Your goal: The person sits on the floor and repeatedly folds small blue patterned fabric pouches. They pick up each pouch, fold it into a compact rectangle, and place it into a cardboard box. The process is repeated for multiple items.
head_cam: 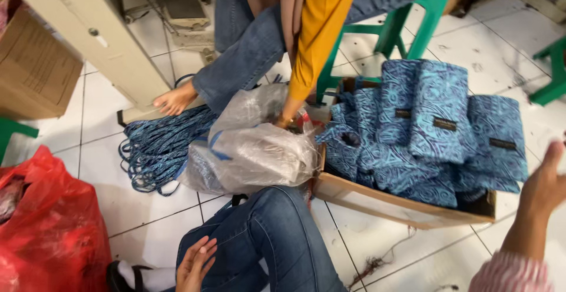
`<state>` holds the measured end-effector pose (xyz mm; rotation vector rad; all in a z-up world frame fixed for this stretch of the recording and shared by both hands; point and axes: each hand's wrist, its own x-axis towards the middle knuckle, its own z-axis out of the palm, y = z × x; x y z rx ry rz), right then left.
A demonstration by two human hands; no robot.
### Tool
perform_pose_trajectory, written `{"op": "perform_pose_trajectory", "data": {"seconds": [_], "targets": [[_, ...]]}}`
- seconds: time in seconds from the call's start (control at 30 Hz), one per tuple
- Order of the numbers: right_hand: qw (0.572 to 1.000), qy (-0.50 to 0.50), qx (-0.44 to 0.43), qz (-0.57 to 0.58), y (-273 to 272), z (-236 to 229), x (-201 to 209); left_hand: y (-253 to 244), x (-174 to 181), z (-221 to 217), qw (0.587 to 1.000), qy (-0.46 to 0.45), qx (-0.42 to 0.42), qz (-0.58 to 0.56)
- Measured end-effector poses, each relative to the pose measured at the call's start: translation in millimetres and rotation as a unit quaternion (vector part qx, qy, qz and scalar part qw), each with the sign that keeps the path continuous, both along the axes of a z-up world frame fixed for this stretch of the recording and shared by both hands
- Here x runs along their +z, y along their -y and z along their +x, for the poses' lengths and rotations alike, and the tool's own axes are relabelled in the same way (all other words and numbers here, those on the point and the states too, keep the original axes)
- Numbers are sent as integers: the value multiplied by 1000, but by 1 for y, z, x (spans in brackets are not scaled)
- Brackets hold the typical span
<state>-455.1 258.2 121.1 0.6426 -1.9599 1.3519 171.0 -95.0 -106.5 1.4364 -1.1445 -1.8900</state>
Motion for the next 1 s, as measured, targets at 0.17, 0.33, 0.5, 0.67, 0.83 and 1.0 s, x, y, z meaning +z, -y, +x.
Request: {"op": "perform_pose_trajectory", "data": {"seconds": [0.17,0.33,0.5,0.67,0.83,1.0], "targets": [[941,175,270,101,84,155,29,-6,-23,5,998,22,12,-49],[889,20,380,255,276,244,-36,-20,-38,-5,996,3,28,-83],[812,100,361,448,375,291,-139,-19,-3,-2,990,-49,37,-129],[745,-15,514,425,385,373,-192,40,62,-67,956,-39,98,-275],[666,-103,663,326,367,377,-152,125,84,-150,852,192,23,-486],[724,207,542,372,371,307,-134,159,45,-155,879,303,-39,-365]]}}
